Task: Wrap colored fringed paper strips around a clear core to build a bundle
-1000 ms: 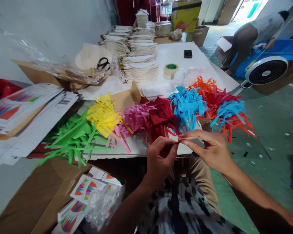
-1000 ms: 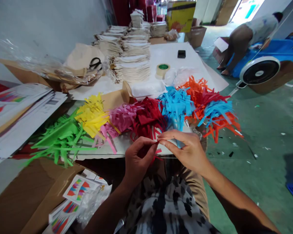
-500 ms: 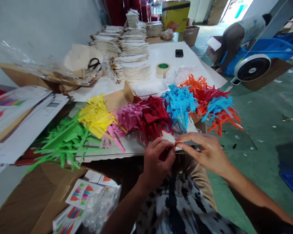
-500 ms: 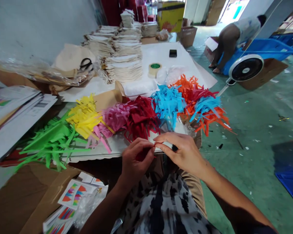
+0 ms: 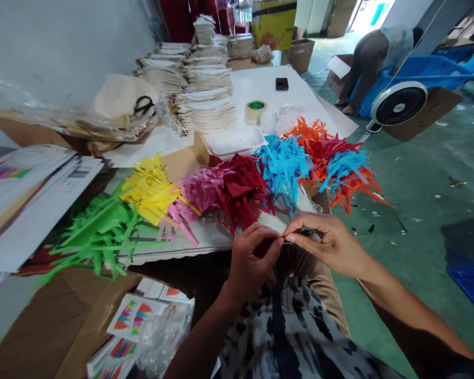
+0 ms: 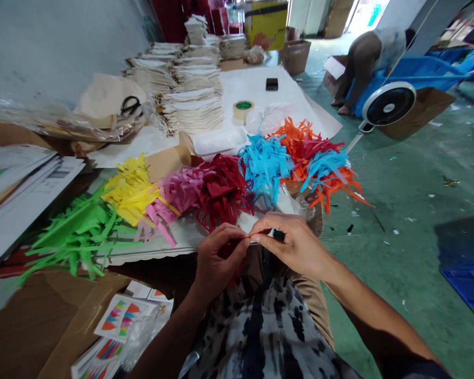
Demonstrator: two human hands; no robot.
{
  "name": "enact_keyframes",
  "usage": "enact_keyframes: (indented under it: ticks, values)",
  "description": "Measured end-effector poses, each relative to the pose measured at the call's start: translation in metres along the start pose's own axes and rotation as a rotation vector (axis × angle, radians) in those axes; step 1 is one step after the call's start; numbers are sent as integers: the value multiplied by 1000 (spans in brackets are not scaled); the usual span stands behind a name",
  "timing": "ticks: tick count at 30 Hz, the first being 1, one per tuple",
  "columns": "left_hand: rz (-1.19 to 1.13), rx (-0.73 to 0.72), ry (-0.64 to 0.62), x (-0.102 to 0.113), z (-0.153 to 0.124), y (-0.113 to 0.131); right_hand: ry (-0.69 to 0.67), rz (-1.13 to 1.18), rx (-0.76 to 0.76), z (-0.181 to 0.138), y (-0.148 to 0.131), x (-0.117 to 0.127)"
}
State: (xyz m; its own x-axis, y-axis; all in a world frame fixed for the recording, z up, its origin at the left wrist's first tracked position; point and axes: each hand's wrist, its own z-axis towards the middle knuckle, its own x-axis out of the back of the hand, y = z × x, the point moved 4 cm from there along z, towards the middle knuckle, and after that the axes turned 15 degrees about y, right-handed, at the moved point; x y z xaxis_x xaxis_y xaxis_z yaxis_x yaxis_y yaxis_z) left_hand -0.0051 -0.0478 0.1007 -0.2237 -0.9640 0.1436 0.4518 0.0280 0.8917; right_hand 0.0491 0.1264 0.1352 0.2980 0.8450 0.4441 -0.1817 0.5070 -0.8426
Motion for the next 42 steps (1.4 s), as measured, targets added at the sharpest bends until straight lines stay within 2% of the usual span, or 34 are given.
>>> enact_keyframes:
  ticks: [3,6,12,16,21,29,36,42]
  values:
    - [28,-60,-9,-1,-1,3,-1,-3,-9,-5,1,-1]
    - [29,-116,-25,-2,-2,4,57,45,-55,-11,5,0]
    - [5,-28,-1,-7,-3,4,159,107,-73,-17,6,3]
    - [41,-61,40,-8,-2,7,204,135,-50,-21,6,3]
    - [79,-185,50,-9,-3,14,275,92,-74,-26,10,5]
    - [116,-238,128,-14,-5,17,355,-72,-13,-36,4,5]
    - [120,-295,165,-16,-8,24,410,-23,36,-49,2,2]
    - [91,-285,166,-18,-11,26,476,1,-22,-53,3,3]
